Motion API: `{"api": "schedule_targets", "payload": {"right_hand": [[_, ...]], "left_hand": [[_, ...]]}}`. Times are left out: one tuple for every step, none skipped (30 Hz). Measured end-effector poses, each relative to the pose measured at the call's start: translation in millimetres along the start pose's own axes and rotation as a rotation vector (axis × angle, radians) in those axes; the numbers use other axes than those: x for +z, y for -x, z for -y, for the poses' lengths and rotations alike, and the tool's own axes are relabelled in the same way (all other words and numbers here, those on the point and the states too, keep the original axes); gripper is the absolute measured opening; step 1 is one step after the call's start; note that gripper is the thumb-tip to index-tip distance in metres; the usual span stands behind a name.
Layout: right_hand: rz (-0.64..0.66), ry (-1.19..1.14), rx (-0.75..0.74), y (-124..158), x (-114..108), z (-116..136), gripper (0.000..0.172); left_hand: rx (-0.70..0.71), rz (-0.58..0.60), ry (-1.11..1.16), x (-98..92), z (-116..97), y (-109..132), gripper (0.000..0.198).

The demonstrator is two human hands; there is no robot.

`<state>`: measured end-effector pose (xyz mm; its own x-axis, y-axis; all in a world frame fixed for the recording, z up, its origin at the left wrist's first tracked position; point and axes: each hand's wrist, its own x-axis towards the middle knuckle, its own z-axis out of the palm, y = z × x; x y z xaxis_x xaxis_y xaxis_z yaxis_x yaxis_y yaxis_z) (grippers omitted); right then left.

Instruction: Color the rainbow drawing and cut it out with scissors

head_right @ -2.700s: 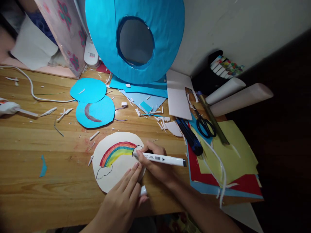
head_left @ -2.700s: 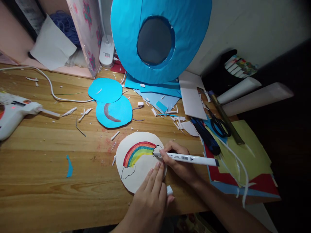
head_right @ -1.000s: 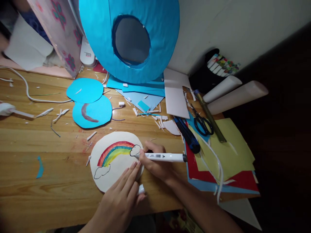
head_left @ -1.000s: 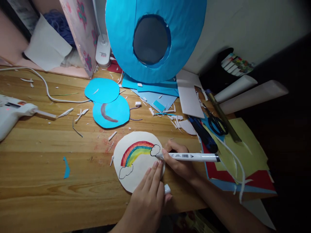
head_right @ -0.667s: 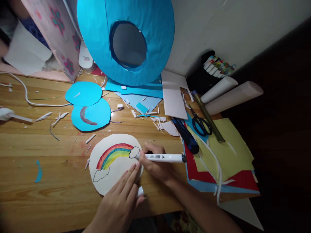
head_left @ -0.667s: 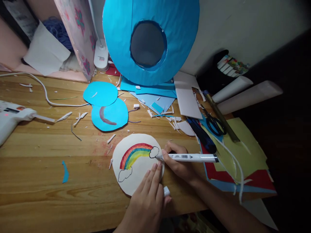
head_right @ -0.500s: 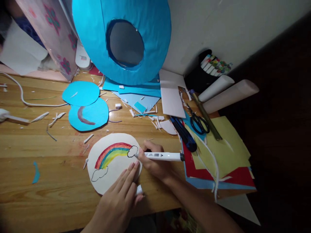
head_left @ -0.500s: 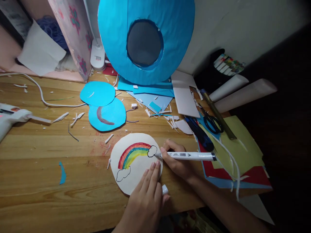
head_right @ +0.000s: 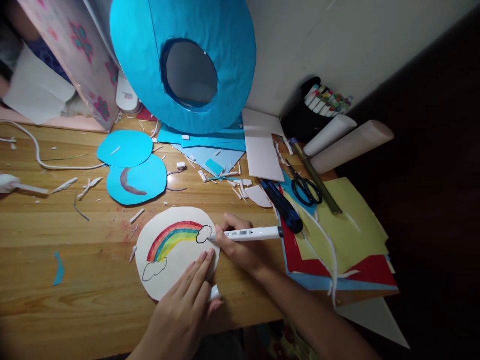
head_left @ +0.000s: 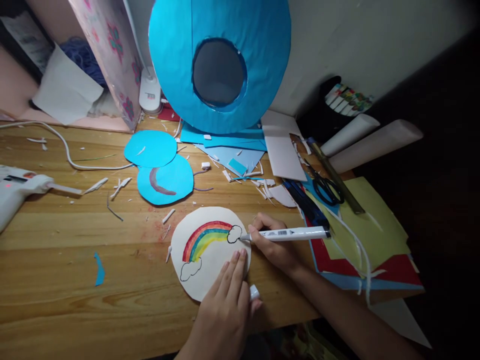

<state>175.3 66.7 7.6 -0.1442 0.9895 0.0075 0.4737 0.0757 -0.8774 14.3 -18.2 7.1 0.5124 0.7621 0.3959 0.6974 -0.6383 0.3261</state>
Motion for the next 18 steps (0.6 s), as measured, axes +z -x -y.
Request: {"api": "schedule_targets", "payload": {"right_hand": [[0.004,0.004,-0.004,0.2,0.3,0.6,0.03],[0.01,0.01,-0.007,0.4,0.4,1.3,0.03],[0.015,0.019,-0.012,0.5,0.5,2.0,0.03],[0.022,0.03,-0.015,0.5,0.5,2.9,0.03],[0.027,0.038,-0.019,0.5,0.4,3.8,0.029],[0.031,0.044,-0.023,0.5,0.2,4.6,0.029],[0.033,0.048,-0.025,0.5,0.1,5.2,0.029],[0.033,0.048,-0.027,0.5,0.0,5.6,0.028],[0.033,0.046,-0.027,0.5,-0.1,5.7,0.028],[0.032,0.044,-0.027,0.6,-0.1,5.5,0.027],[0.03,0.042,-0.029,0.6,-0.1,5.2,0.027],[0.026,0.043,-0.029,0.6,-0.1,4.6,0.027],[0.023,0.046,-0.029,0.6,-0.1,4.1,0.027],[0.018,0.048,-0.029,0.5,-0.2,3.6,0.027],[0.013,0.051,-0.031,0.5,-0.2,3.2,0.027],[0.009,0.055,-0.033,0.4,-0.3,2.9,0.028],[0.006,0.059,-0.032,0.5,-0.3,2.7,0.028],[0.003,0.061,-0.029,0.6,-0.4,2.6,0.028]], "left_hand": [[-0.003,-0.004,0.001,-0.2,0.1,0.1,0.037],[-0.007,-0.004,0.002,-0.5,0.3,0.1,0.037],[-0.008,-0.004,0.003,-0.7,0.4,0.2,0.037],[-0.008,-0.003,0.004,-0.8,0.6,0.2,0.037],[-0.008,-0.004,0.006,-1.0,0.9,0.3,0.037],[-0.009,-0.002,0.009,-1.0,1.1,0.4,0.037],[-0.008,0.0,0.013,-1.0,1.3,0.4,0.037],[-0.007,0.003,0.017,-1.0,1.5,0.5,0.036],[-0.007,0.002,0.017,-0.9,1.6,0.6,0.036],[-0.009,0.002,0.016,-0.8,1.6,0.6,0.036],[-0.009,0.001,0.015,-0.7,1.5,0.5,0.036],[-0.009,0.001,0.013,-0.7,1.4,0.3,0.036],[-0.009,0.001,0.013,-0.6,1.1,0.0,0.036],[-0.006,0.003,0.012,-0.6,0.8,-0.3,0.036],[-0.004,0.004,0.01,-0.6,0.4,-0.7,0.036],[-0.002,0.007,0.01,-0.5,0.2,-0.9,0.037],[-0.002,0.009,0.009,-0.5,0.0,-1.1,0.037],[-0.005,0.01,0.008,-0.5,0.0,-1.2,0.037]]}}
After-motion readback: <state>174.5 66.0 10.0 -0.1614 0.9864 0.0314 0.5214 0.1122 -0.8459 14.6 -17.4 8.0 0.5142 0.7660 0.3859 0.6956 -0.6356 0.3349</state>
